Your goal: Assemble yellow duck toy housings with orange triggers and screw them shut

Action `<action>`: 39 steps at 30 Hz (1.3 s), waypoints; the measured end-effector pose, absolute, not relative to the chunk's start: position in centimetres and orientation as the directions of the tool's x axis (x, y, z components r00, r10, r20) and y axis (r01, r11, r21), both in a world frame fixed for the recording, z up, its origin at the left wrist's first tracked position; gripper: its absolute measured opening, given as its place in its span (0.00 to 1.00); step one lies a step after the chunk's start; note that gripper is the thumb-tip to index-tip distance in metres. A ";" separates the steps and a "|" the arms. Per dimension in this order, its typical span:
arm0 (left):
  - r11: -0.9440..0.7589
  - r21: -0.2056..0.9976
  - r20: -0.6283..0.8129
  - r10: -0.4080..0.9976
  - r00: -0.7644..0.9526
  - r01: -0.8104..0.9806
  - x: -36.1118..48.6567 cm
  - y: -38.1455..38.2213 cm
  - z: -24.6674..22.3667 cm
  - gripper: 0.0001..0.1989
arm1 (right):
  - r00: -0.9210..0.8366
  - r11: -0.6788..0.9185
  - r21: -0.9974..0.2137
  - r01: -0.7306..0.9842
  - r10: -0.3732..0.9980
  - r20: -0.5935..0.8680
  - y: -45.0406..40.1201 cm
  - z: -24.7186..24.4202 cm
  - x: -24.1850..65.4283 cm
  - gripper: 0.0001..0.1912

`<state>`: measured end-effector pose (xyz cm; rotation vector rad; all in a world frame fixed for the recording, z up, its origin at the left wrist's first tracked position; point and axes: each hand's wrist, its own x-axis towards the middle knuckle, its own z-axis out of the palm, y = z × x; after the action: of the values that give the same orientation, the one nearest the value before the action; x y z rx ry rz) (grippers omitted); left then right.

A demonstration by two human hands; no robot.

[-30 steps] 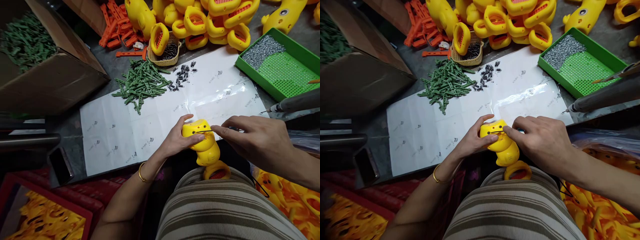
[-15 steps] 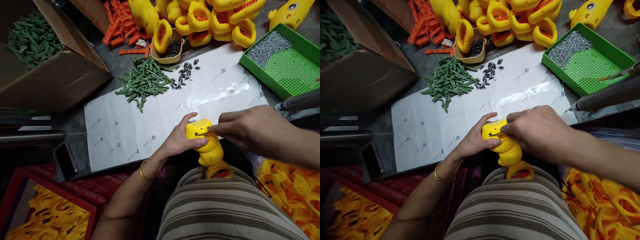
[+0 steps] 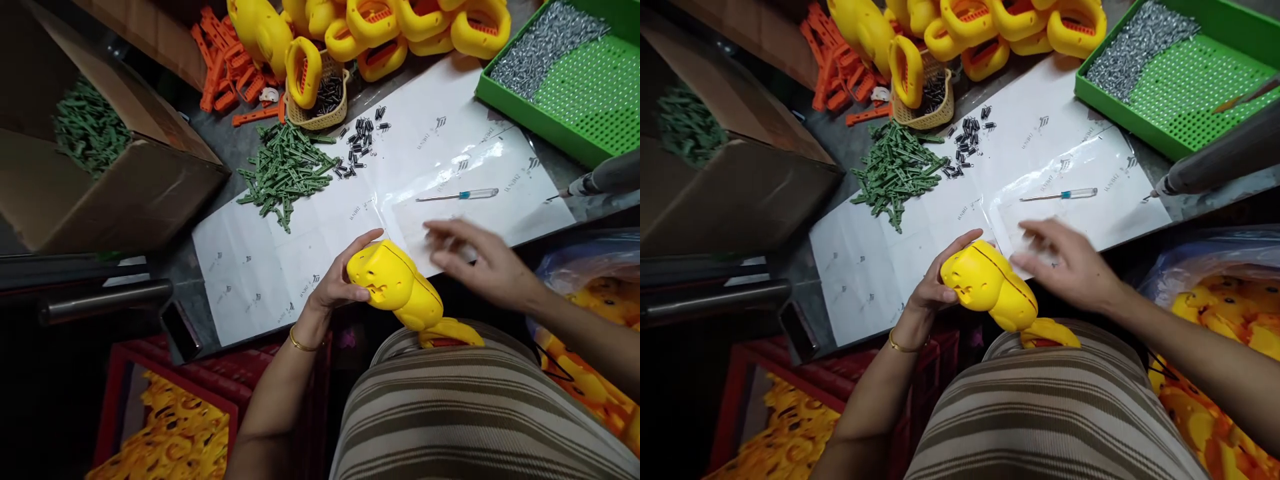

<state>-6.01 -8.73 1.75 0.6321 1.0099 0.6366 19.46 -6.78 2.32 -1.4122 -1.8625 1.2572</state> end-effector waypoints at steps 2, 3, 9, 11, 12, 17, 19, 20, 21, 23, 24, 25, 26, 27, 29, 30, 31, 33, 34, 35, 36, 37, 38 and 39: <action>0.664 0.734 -0.577 0.720 0.385 -0.141 -6.3 -8.7 2.0 0.55 | -0.454 -0.101 -0.908 0.408 0.840 -0.297 -9.0 3.1 18.0 0.38; 0.664 0.740 -0.582 0.714 0.390 -0.111 -6.5 -8.5 2.1 0.54 | -0.473 -0.129 -0.904 0.408 0.817 -0.331 -9.8 3.2 17.3 0.40; 0.559 0.810 -0.558 0.644 0.522 0.176 -7.6 -6.5 4.1 0.45 | -0.486 -0.184 -0.889 0.420 0.781 -0.391 -11.0 2.9 15.9 0.37; 0.479 0.839 -0.535 0.644 0.547 0.256 -7.3 -6.0 5.4 0.40 | -0.505 -0.184 -0.886 0.426 0.764 -0.402 -10.9 3.4 16.3 0.39; 0.430 0.856 -0.515 0.660 0.546 0.288 -7.0 -5.8 6.0 0.38 | -0.516 -0.188 -0.888 0.420 0.755 -0.404 -10.8 3.8 16.4 0.38; 0.199 0.884 -0.414 0.754 0.509 0.423 -4.7 -6.0 8.5 0.35 | -0.514 -0.262 -0.911 0.319 0.759 -0.399 -10.8 5.1 16.7 0.40; 0.165 0.870 -0.409 0.768 0.494 0.464 -3.9 -6.4 9.0 0.34 | -0.498 -0.299 -0.919 0.256 0.774 -0.391 -10.8 5.0 16.5 0.38; 0.169 0.862 -0.418 0.770 0.481 0.478 -3.6 -6.5 9.1 0.34 | -0.494 -0.320 -0.921 0.223 0.777 -0.389 -10.9 4.9 16.4 0.37; 0.190 0.854 -0.433 0.776 0.459 0.484 -3.4 -6.7 9.1 0.33 | -0.495 -0.347 -0.918 0.192 0.773 -0.396 -10.9 4.7 16.4 0.36; 0.268 0.833 -0.485 0.775 0.406 0.484 -3.0 -7.0 9.0 0.30 | -0.497 -0.415 -0.897 0.150 0.753 -0.431 -11.0 4.2 16.4 0.34; 0.307 0.820 -0.515 0.765 0.386 0.484 -2.9 -7.1 8.9 0.30 | -0.500 -0.445 -0.886 0.134 0.741 -0.448 -11.1 4.0 16.4 0.34; 0.336 0.809 -0.538 0.753 0.379 0.482 -2.8 -7.2 8.9 0.30 | -0.503 -0.465 -0.877 0.122 0.732 -0.459 -11.0 3.9 16.5 0.34; 0.354 0.803 -0.555 0.737 0.386 0.480 -2.8 -7.2 9.0 0.32 | -0.507 -0.474 -0.873 0.115 0.727 -0.462 -11.0 3.8 16.7 0.35; 0.366 0.798 -0.570 0.717 0.403 0.478 -2.8 -7.1 9.2 0.35 | -0.514 -0.470 -0.876 0.111 0.727 -0.456 -10.9 3.9 16.9 0.36; 0.385 0.795 -0.586 0.686 0.431 0.468 -2.9 -7.1 9.7 0.39 | -0.542 -0.442 -0.890 0.112 0.724 -0.428 -10.6 4.3 17.3 0.39; 0.394 0.795 -0.589 0.682 0.433 0.461 -2.9 -7.1 10.0 0.38 | -0.563 -0.430 -0.895 0.116 0.714 -0.416 -10.4 4.6 17.6 0.40; 0.402 0.794 -0.591 0.685 0.425 0.456 -3.0 -7.1 10.4 0.37 | -0.589 -0.428 -0.896 0.115 0.697 -0.409 -10.2 5.0 17.7 0.40; 0.412 0.793 -0.588 0.711 0.386 0.450 -2.9 -7.4 11.0 0.33 | -0.643 -0.474 -0.875 0.099 0.641 -0.420 -9.8 5.6 17.9 0.40; 0.417 0.792 -0.586 0.722 0.367 0.445 -2.8 -7.6 11.3 0.32 | -0.651 -0.509 -0.856 0.093 0.620 -0.439 -9.7 5.8 18.0 0.39; 0.426 0.791 -0.588 0.728 0.353 0.439 -2.7 -7.7 11.5 0.31 | -0.646 -0.540 -0.837 0.090 0.607 -0.462 -9.7 5.9 18.0 0.39; 0.438 0.790 -0.591 0.730 0.344 0.430 -2.5 -7.9 11.5 0.30 | -0.632 -0.561 -0.823 0.090 0.607 -0.482 -9.7 6.0 17.9 0.38; 0.446 0.789 -0.593 0.730 0.338 0.422 -2.4 -8.0 11.5 0.30 | -0.619 -0.567 -0.819 0.093 0.611 -0.494 -9.7 5.9 17.8 0.38; 0.448 0.791 -0.592 0.733 0.335 0.418 -2.2 -8.0 11.3 0.30 | -0.607 -0.560 -0.822 0.099 0.621 -0.496 -9.8 5.6 17.7 0.38; 0.447 0.793 -0.589 0.738 0.329 0.415 -2.1 -7.9 11.0 0.30 | -0.597 -0.553 -0.827 0.101 0.632 -0.495 -9.8 5.2 17.6 0.38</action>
<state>-2.11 -7.94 10.98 1.1657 1.2907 0.2906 17.59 -9.85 5.25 -1.1792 -1.2529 2.2072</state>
